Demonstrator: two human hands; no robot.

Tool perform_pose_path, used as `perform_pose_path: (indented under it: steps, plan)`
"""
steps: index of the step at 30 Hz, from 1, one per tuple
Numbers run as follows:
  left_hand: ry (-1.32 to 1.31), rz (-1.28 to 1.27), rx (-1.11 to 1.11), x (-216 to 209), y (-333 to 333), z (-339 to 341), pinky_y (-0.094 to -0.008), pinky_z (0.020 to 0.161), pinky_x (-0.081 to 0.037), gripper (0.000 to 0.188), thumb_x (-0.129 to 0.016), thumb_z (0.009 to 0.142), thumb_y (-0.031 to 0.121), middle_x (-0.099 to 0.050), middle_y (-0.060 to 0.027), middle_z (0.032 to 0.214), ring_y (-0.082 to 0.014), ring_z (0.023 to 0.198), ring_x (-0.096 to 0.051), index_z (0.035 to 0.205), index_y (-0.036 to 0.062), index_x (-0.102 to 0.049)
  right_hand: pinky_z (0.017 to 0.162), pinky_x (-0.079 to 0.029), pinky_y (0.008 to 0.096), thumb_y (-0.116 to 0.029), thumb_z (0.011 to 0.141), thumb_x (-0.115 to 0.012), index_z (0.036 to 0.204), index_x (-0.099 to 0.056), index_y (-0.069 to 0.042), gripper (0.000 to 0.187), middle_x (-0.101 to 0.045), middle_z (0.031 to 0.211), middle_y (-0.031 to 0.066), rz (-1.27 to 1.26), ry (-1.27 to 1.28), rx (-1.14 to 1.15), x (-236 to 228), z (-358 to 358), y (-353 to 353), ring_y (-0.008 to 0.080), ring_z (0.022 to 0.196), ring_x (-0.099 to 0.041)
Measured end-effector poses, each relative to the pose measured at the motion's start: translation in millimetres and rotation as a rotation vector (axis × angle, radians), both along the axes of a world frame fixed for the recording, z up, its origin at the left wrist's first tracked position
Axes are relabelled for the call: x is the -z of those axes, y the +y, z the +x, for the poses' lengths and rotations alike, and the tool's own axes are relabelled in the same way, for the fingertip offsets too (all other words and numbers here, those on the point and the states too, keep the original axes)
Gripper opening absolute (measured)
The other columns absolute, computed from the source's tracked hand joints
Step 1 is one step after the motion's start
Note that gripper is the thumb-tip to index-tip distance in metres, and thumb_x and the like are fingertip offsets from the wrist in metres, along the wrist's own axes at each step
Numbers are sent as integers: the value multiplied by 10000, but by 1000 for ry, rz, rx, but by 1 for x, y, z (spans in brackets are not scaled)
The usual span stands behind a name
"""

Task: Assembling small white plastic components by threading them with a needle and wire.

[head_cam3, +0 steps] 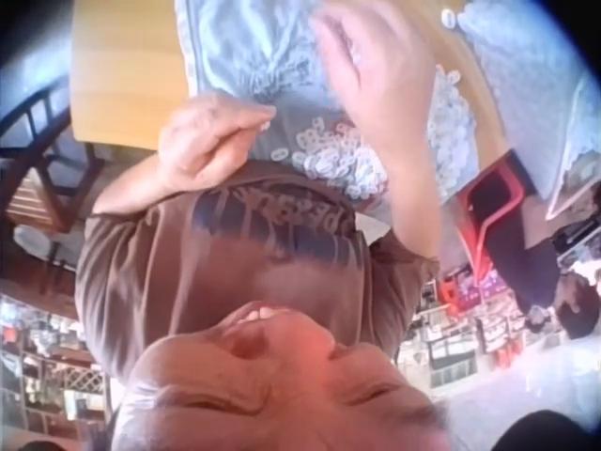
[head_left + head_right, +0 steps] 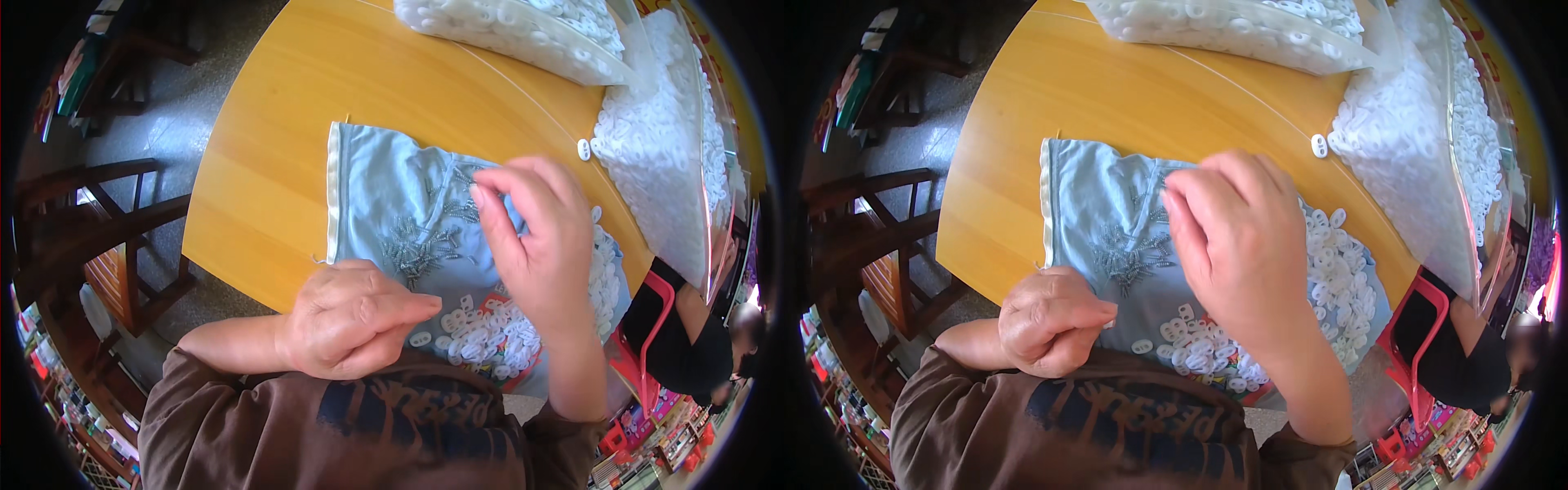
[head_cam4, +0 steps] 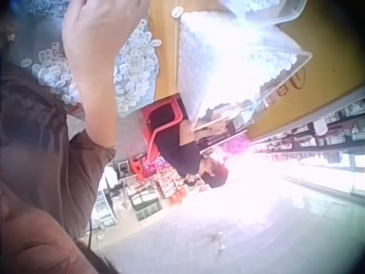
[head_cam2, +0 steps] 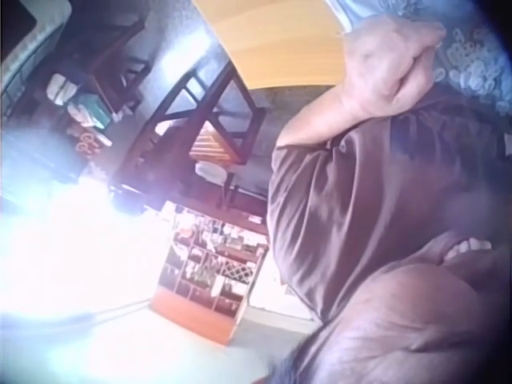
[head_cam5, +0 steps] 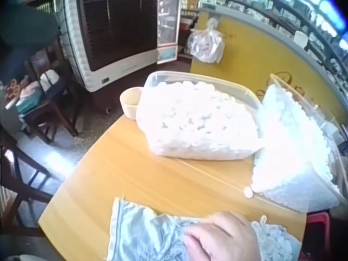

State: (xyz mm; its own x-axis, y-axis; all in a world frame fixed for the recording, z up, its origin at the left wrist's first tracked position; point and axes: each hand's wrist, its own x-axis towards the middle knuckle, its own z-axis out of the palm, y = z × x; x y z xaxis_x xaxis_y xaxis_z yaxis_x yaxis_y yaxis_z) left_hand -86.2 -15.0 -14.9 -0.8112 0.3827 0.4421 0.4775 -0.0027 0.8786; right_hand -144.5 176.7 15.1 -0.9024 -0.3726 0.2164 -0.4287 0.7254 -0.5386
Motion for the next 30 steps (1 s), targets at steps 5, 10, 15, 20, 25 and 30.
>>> perform_pose_path:
  steps: [5,10,15,20,25,30]
  plan:
    - [-14,7,-8,4,3,-1,-268,462,-406,295,-524,622,-130,-575,-61,668,-171,522,-534,900,-51,-582,585,-407,338,-13,723,-620,752,-558,-2,69,-536,710,106,33,-23,-37,4,-19,-9,267,656,-525]
    - [-42,30,8,7,3,-3,-273,467,-417,303,-528,616,-119,-571,-63,664,-173,531,-545,906,-51,-583,581,-403,349,-9,710,-620,737,-550,-8,75,-532,692,107,69,-55,-14,6,-19,-14,277,645,-521]
    - [-36,29,64,8,0,-5,-280,470,-424,298,-540,623,-91,-568,-67,665,-176,537,-551,917,-59,-583,596,-406,355,-19,691,-634,739,-553,-13,95,-539,700,100,81,-57,-33,7,-23,-25,274,660,-524]
    - [-32,46,51,8,1,-6,-287,479,-433,288,-546,633,-80,-569,-69,670,-189,546,-556,919,-60,-584,617,-414,364,-35,672,-650,757,-563,-16,123,-546,711,95,158,-94,-41,4,-24,-26,271,685,-532]
    - [-61,43,42,5,-2,-4,-282,494,-440,267,-524,659,-105,-578,-90,686,-197,564,-564,919,-72,-578,614,-409,392,-18,646,-629,648,-514,-27,115,-504,660,107,202,-52,-92,1,-22,-27,289,672,-526]
    - [-115,34,-52,-7,-16,-9,-265,513,-444,243,-478,704,-124,-578,-111,701,-179,568,-564,928,-89,-565,605,-423,371,-35,676,-630,710,-570,-19,71,-543,689,99,266,-47,-104,1,-23,-28,284,675,-537]
